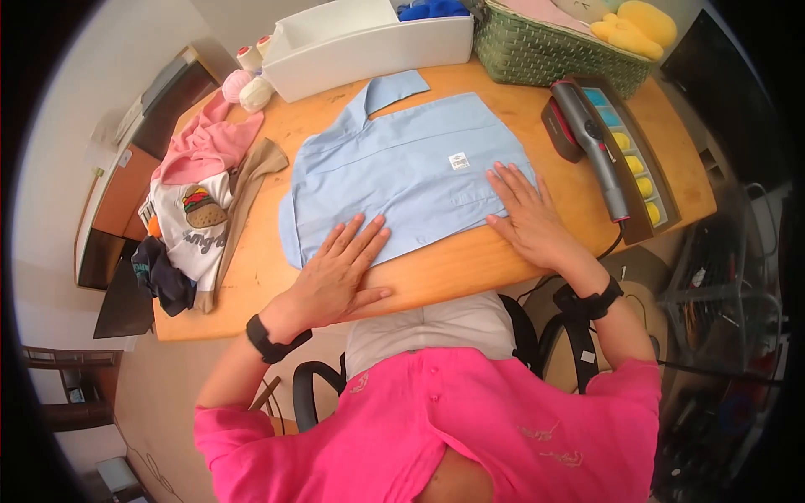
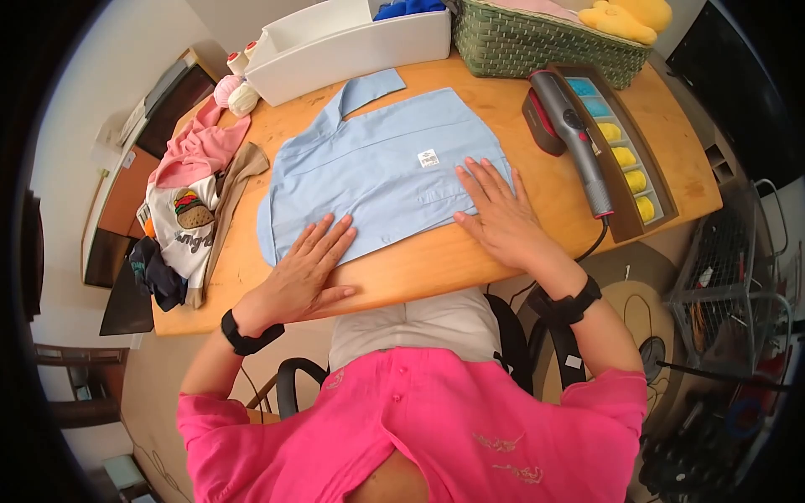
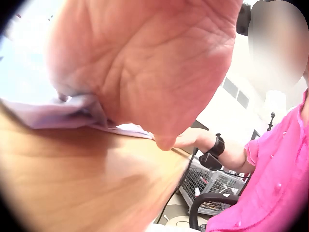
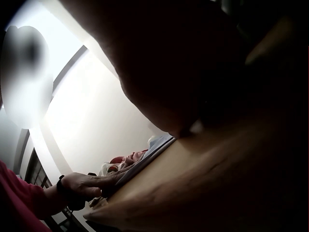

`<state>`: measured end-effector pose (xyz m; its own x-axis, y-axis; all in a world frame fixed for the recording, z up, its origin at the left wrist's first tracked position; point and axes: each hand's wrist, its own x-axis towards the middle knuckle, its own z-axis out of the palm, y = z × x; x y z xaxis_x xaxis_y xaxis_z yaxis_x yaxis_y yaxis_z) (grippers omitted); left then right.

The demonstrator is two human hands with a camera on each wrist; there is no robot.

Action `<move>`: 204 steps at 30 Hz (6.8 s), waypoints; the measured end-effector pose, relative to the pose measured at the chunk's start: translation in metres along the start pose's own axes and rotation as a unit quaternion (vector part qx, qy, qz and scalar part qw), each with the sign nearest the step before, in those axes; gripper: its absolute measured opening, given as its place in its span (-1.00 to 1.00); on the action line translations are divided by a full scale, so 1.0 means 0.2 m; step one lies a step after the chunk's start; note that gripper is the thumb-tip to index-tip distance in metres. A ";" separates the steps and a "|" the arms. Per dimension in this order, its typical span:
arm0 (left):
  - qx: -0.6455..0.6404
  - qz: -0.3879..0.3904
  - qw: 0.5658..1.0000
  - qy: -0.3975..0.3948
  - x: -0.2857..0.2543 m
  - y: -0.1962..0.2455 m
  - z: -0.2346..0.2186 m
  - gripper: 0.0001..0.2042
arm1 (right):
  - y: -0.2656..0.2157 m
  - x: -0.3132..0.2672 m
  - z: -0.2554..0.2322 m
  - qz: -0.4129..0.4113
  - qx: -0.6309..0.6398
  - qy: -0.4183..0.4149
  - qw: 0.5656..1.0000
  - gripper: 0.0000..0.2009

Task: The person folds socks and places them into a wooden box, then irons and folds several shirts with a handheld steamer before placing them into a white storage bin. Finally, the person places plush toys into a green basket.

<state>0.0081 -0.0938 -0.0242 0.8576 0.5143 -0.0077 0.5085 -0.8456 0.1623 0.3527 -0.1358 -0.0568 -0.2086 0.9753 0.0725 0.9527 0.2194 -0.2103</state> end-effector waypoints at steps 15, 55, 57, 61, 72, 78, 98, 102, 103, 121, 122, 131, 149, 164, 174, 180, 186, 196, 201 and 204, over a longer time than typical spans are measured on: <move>-0.136 -0.261 0.939 0.176 0.52 -0.79 -0.11 -0.56 | 0.21 0.74 -0.19 0.000 0.049 0.067 0.997 -0.53; -0.188 -0.095 0.973 0.092 0.34 -0.49 -0.17 -0.64 | 0.13 0.45 -0.18 -0.060 0.008 0.139 0.988 -0.83; -0.193 -0.084 0.971 0.109 0.34 -0.50 -0.16 -0.62 | 0.13 0.44 -0.18 -0.049 0.001 0.123 0.991 -0.84; -0.175 -0.110 0.975 0.084 0.30 -0.53 -0.11 -0.62 | 0.14 0.44 -0.17 -0.021 -0.034 0.074 0.996 -0.83; -0.311 -0.211 0.927 -0.014 0.28 -0.56 -0.16 -0.56 | -0.06 0.91 0.01 0.196 0.298 0.063 0.932 -0.33; -0.354 -0.179 0.918 -0.014 0.29 -0.56 -0.15 -0.55 | -0.12 0.98 -0.02 0.237 0.294 0.020 0.926 -0.37; -0.484 -0.218 0.845 -0.067 0.33 -0.65 -0.13 -0.59 | -0.36 0.74 -0.28 0.051 0.610 -0.015 0.791 -0.64; -0.498 -0.272 0.821 -0.057 0.34 -0.67 -0.13 -0.57 | -0.35 0.55 -0.31 0.117 0.657 0.058 0.742 -0.65; -0.504 -0.256 0.823 -0.048 0.34 -0.66 -0.13 -0.63 | -0.31 0.53 -0.28 0.144 0.660 0.070 0.734 -0.66; 0.028 -0.076 0.987 0.139 0.41 -0.37 -0.08 -0.53 | -0.01 0.35 -0.17 0.189 0.086 0.214 0.955 -0.54; 0.031 -0.052 0.988 0.142 0.44 -0.31 -0.07 -0.48 | 0.02 0.34 -0.16 0.173 0.055 0.235 0.955 -0.52; 0.039 -0.045 0.998 0.000 0.68 -0.01 0.05 -0.18 | 0.09 0.22 -0.23 0.289 0.169 0.125 0.934 -0.38; 0.037 -0.073 0.997 -0.005 0.70 0.09 0.13 -0.16 | 0.16 0.32 -0.15 0.232 0.593 0.031 0.770 -0.61; -0.760 -0.142 0.612 0.168 0.41 -0.10 -0.25 -0.54 | -0.64 0.58 -0.23 -0.002 0.386 0.070 0.920 -0.53; -0.805 -0.292 0.469 0.216 0.06 -0.32 -0.15 -0.80 | -0.61 0.60 -0.06 -0.107 0.366 0.149 0.913 -0.59; -0.796 -0.319 0.470 0.209 0.00 -0.43 -0.07 -0.80 | -0.63 0.59 0.03 -0.228 0.175 0.120 0.950 -0.48; -0.799 -0.307 0.469 0.219 -0.03 -0.39 -0.13 -0.78 | -0.58 0.68 -0.03 -0.171 0.186 0.157 0.955 -0.38; -0.815 -0.304 0.421 0.256 -0.11 -0.41 -0.20 -0.78 | -0.85 0.34 0.00 -0.303 0.134 0.207 0.921 -0.48; -0.812 -0.290 0.448 0.234 -0.05 -0.40 -0.19 -0.79 | -1.09 0.24 0.20 -0.303 0.215 0.163 0.914 -0.54; -0.816 -0.286 0.440 0.242 0.01 -0.35 -0.21 -0.79 | -1.17 0.39 0.27 -0.155 0.202 0.117 0.960 -0.55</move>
<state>-0.0289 -0.0278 0.0059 0.3071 0.8803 -0.3615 -0.4404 0.4682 0.7660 0.1013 -0.1102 -0.0545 -0.3681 0.8399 0.3988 0.6799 0.5357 -0.5008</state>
